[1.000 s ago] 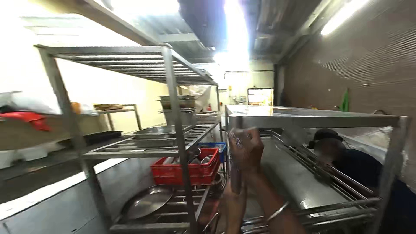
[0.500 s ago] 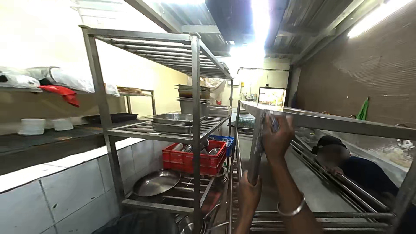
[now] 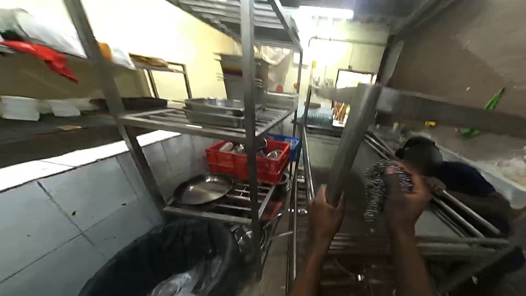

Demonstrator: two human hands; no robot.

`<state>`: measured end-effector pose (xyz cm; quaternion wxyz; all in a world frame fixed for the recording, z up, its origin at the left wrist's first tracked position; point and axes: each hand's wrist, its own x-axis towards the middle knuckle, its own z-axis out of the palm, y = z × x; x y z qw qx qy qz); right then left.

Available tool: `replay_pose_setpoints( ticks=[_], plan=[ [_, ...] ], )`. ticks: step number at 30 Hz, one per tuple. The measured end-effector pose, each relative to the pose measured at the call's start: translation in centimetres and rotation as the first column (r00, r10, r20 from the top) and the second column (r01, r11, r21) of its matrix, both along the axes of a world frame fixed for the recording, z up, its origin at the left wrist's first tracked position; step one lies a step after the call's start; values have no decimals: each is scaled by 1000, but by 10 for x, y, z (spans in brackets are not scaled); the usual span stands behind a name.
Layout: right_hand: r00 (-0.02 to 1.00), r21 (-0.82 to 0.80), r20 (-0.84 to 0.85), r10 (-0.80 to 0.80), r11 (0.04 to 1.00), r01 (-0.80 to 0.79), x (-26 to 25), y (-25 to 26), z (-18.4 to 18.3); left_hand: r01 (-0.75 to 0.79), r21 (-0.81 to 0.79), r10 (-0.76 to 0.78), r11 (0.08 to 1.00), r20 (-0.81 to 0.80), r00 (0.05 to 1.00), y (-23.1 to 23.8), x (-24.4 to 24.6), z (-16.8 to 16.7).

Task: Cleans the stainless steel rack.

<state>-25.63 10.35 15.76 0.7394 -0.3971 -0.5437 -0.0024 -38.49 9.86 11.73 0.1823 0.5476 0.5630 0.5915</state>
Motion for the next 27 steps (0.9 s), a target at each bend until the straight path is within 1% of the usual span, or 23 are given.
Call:
replay_pose_setpoints(
  ticks=[1,2,3,4,5,6,7,8,9,11,13,14,16,17,18,20,21,22,23,24,25,26,27],
  plan=[
    [995,-33,-93,46,998,-50,14,-7,-12,-1,14,1,1000,-13,1000,2,1,-3],
    [968,-92,-229,97,988,-121,28,-18,-22,-4,35,5,999,-31,1000,4,1,-5],
    [906,-151,-400,139,965,-215,42,-30,-30,2,53,0,999,-44,999,5,1,-6],
    [808,-168,-562,179,931,-323,58,-42,-40,15,64,-12,998,-48,999,5,1,-8],
    [676,-126,-697,241,887,-445,78,-54,-55,31,62,-27,998,-52,998,4,0,-12],
    [516,-32,-803,297,844,-536,99,-64,-75,41,55,-38,998,-58,998,4,-1,-16],
    [354,70,-877,325,815,-575,120,-73,-99,42,53,-38,998,-66,997,6,-1,-18],
    [256,110,-917,305,813,-572,136,-82,-126,37,53,-33,998,-74,997,7,-2,-18],
    [210,76,-951,228,827,-557,146,-92,-153,39,44,-36,998,-76,997,7,-2,-17],
    [154,-80,-988,7,831,-551,151,-110,-200,30,85,-24,996,-78,997,11,2,-19],
    [97,-210,-977,-191,762,-612,144,-123,-230,20,194,-6,981,-73,997,19,6,-23],
    [38,-200,-973,-230,739,-643,143,-125,-243,9,230,9,973,-75,997,21,9,-24],
    [-51,-151,-969,-240,748,-647,141,-117,-261,-73,280,105,957,-101,989,20,13,-29],
    [-84,-105,-974,-210,750,-653,141,-113,-268,-110,296,153,949,-125,980,14,16,-37],
    [-107,-51,-980,-166,734,-678,143,-109,-275,-120,315,180,941,-170,969,3,18,-52],
    [-144,66,-988,-60,676,-734,147,-98,-286,-86,358,157,930,-174,972,-33,29,-104],
    [-163,109,-986,-24,648,-754,147,-93,-292,-61,300,108,952,-143,984,-57,42,-139],
    [-167,128,-986,-5,624,-771,145,-92,-297,-5,143,18,990,-90,996,-83,58,-171],
    [-151,129,-988,14,602,-788,142,-91,-303,97,-114,-98,989,0,995,-104,74,-198],
    [-119,114,-992,29,573,-812,138,-90,-308,222,-399,-170,890,163,972,-117,85,-218],
    [-96,108,-994,49,529,-842,135,-89,-314,359,-592,-154,722,367,917,-121,92,-234],
    [-70,97,-995,74,472,-876,131,-88,-321,461,-659,-70,594,528,846,-122,96,-249],
    [-34,69,-995,94,405,-912,127,-85,-325,523,-653,9,549,629,777,-121,99,-258]
  ],
)
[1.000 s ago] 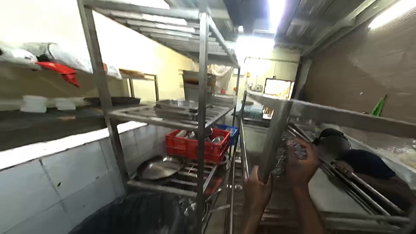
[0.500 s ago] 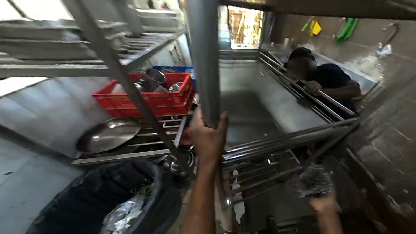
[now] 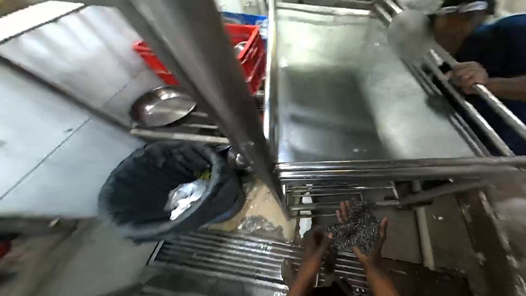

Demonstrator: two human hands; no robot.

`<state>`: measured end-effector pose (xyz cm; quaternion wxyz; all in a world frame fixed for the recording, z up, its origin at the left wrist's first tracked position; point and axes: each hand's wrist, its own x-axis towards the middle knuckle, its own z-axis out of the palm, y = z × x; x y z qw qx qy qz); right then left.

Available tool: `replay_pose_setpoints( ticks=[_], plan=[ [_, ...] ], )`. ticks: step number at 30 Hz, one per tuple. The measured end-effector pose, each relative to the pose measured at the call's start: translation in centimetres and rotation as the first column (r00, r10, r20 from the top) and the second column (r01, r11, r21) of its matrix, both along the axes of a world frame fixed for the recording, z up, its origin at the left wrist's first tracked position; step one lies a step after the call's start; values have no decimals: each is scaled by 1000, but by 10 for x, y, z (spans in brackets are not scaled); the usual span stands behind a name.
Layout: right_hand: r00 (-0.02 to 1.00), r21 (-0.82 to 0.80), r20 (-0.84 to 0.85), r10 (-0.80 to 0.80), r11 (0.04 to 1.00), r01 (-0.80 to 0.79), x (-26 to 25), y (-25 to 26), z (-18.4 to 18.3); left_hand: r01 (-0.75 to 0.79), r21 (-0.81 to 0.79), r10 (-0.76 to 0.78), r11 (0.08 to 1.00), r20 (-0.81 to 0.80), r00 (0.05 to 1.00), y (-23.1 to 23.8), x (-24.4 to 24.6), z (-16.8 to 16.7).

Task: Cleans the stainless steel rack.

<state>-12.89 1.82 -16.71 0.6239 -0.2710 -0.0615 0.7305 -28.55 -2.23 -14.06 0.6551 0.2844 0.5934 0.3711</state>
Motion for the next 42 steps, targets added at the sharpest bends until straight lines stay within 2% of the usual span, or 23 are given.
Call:
replay_pose_setpoints(
  ticks=[1,2,4,6,7,9,10,13,15,19,22,25,28,32,34,37,39,40,42],
  plan=[
    [996,9,61,65,998,-66,-4,4,0,-39,-26,40,999,76,996,2,3,-2],
    [987,12,90,130,991,-132,-8,7,1,-86,-6,86,996,85,993,5,5,-2],
    [957,-55,180,227,974,-221,-13,11,11,-165,92,169,982,-36,985,11,4,-6],
    [878,-219,348,329,939,-265,-20,17,31,-177,158,206,971,-192,959,16,-7,-3],
    [813,-265,422,401,912,-313,-21,20,36,-171,158,209,973,-273,939,17,-12,1],
    [619,-322,564,546,836,-444,-22,26,42,-159,127,195,979,-370,908,13,-21,7],
    [537,-349,622,569,816,-460,-26,30,41,-146,124,184,982,-397,899,10,-23,8],
    [282,-352,824,491,834,-425,-41,38,40,-220,168,268,961,-368,890,3,-27,10],
    [190,-294,899,395,865,-408,-46,42,38,-348,218,406,912,-340,848,1,-32,12],
    [149,-181,955,257,901,-394,-52,47,34,-504,276,569,819,-273,776,0,-39,14],
    [84,-144,978,192,907,-395,-52,48,31,-532,298,604,792,-262,753,1,-40,15],
    [53,-65,993,106,859,-507,-55,41,34,-518,341,613,785,-304,729,2,-51,11],
    [29,-45,997,74,828,-559,-61,32,38,-458,342,564,820,-353,746,2,-59,3],
    [-113,-104,992,56,865,-491,-72,25,48,-340,277,438,899,-534,723,3,-60,10],
    [-205,-183,974,99,878,-443,-81,19,57,-282,239,369,929,-618,694,3,-59,18],
    [-295,-249,948,124,864,-438,-95,13,65,-188,163,248,969,-677,693,6,-54,25],
    [-274,-229,955,112,867,-442,-103,9,64,-141,144,201,980,-666,718,7,-49,28],
    [-230,-219,965,124,867,-448,-104,9,63,-114,166,196,980,-662,724,7,-47,28],
    [-68,-157,988,142,864,-478,-103,11,53,-18,192,143,981,-660,738,4,-45,30]
  ],
)
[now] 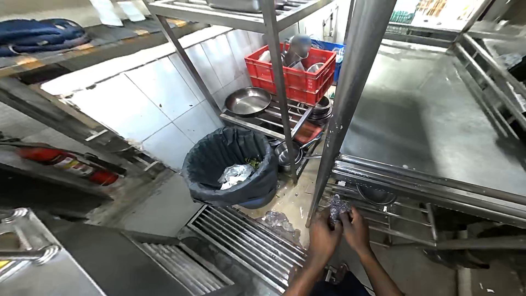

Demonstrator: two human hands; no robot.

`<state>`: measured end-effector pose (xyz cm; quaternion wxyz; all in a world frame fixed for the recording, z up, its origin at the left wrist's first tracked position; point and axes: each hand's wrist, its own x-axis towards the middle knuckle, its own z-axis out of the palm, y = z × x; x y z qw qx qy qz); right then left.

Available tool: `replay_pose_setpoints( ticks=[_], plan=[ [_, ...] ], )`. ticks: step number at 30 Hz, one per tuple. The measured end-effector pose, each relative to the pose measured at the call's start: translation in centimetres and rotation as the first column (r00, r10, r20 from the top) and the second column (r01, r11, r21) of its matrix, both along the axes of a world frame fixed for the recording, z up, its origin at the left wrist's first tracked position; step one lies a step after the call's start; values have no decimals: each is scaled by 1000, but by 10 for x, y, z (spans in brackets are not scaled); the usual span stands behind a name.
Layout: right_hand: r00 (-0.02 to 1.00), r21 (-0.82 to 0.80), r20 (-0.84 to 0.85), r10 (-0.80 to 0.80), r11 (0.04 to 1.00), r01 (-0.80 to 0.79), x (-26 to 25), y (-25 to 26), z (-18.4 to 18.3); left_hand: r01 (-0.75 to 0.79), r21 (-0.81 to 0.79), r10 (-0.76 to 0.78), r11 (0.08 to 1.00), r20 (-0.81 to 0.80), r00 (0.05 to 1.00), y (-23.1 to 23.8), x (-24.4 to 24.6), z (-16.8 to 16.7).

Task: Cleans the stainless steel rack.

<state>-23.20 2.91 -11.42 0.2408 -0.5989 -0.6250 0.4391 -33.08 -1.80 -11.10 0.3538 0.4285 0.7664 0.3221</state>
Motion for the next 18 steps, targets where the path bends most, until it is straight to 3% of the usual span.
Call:
replay_pose_setpoints(
  ticks=[4,7,9,11,13,15,18],
  plan=[
    [961,-96,-275,-2,995,-25,6,9,-15,155,65,-159,986,56,986,-3,-4,3],
    [915,-206,-373,-152,975,78,12,15,-8,5,173,-37,985,181,983,3,-26,2],
    [895,-290,-401,-197,954,80,14,18,2,-37,124,9,992,219,976,11,-43,2],
    [882,-312,-440,-170,950,27,15,17,8,83,54,-96,995,326,940,18,-52,-2],
    [869,-263,-484,-102,964,-33,11,16,9,114,97,-145,989,431,891,24,-46,-5],
    [878,-203,-474,-70,979,-31,5,17,10,6,160,-83,987,482,873,27,-38,-7],
    [935,-55,-351,-54,998,37,-2,16,2,-44,199,-42,979,412,910,30,-35,-11]
  ],
)
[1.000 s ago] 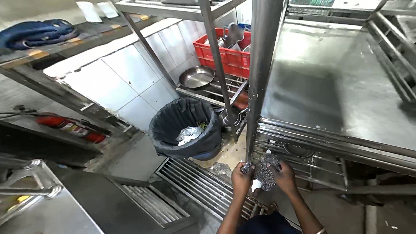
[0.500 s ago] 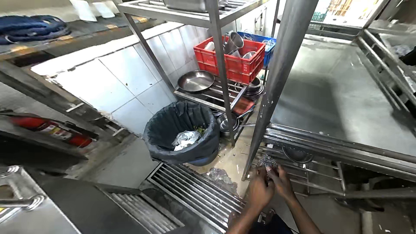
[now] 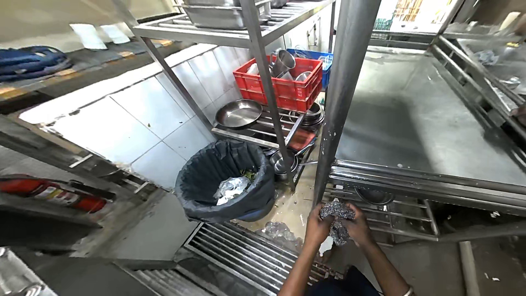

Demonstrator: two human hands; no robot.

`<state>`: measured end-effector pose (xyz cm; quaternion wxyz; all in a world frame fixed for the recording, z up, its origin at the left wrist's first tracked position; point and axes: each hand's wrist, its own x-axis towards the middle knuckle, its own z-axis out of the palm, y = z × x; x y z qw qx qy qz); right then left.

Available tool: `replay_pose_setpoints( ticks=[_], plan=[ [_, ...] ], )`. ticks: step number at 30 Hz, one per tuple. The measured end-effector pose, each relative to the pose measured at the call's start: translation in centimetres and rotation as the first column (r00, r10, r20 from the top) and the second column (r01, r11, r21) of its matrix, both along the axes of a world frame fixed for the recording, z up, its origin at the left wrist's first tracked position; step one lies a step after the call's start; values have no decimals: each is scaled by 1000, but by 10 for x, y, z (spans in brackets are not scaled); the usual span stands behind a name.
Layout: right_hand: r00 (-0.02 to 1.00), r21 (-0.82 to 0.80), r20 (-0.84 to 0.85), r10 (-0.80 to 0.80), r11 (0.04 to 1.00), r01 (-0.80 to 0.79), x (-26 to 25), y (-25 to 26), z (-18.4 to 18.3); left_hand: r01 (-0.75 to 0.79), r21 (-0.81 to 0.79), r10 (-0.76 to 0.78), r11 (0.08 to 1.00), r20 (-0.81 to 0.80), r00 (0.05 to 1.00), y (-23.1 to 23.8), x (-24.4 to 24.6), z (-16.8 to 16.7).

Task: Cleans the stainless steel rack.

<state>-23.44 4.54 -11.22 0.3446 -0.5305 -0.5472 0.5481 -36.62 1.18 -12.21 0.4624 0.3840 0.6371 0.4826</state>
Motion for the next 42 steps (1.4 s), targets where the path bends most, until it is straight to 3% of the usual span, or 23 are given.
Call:
replay_pose_setpoints(
  ticks=[3,6,9,13,17,21,26,28,31,32,34,36,37,39,41,42],
  plan=[
    [983,84,185,-16,996,1,0,1,-1,-22,-52,13,998,-165,986,-2,2,1],
    [949,48,312,39,997,-57,4,2,2,-51,-64,36,997,-209,977,-7,3,-7],
    [959,127,259,116,980,-153,13,0,-10,-48,-91,32,995,-167,985,-9,-1,-16],
    [977,56,136,165,983,-174,20,-3,-13,-17,-159,-4,987,-131,991,-14,-5,-13],
    [958,122,234,168,972,-200,25,-4,-17,57,-234,-100,971,-178,979,-15,-3,-9],
    [944,260,325,59,954,-149,21,-13,-12,54,-141,-83,989,-212,974,-21,15,-3],
    [912,379,403,-71,920,-96,19,-19,-10,59,-158,-104,986,-294,950,-25,29,-2],
    [916,497,380,-130,863,-84,22,-21,-16,0,-111,-24,994,-213,977,-23,31,-8],
    [947,660,299,-117,742,-117,29,-23,-30,-152,-23,153,988,52,987,-20,29,-19],
    [966,636,254,-50,761,-127,33,-24,-31,-182,-13,182,983,96,979,-19,27,-18],
    [996,454,45,79,886,-91,42,-28,-32,-193,5,190,981,139,972,-21,23,-17],
    [962,93,-270,-42,993,69,47,-26,-31,-167,51,158,985,150,976,-21,22,-22],
    [932,-125,-332,-145,986,108,49,-24,-26,-163,68,150,984,163,975,-21,26,-24],
    [895,-494,-380,-233,869,17,56,-23,-17,-121,73,107,990,172,979,-20,37,-28],
    [866,-684,-418,-274,722,-102,59,-27,-16,3,62,-7,998,58,998,-17,47,-33],
    [850,-719,-436,-295,683,-132,61,-29,-18,87,36,-84,996,-78,993,-14,50,-32]
  ],
)
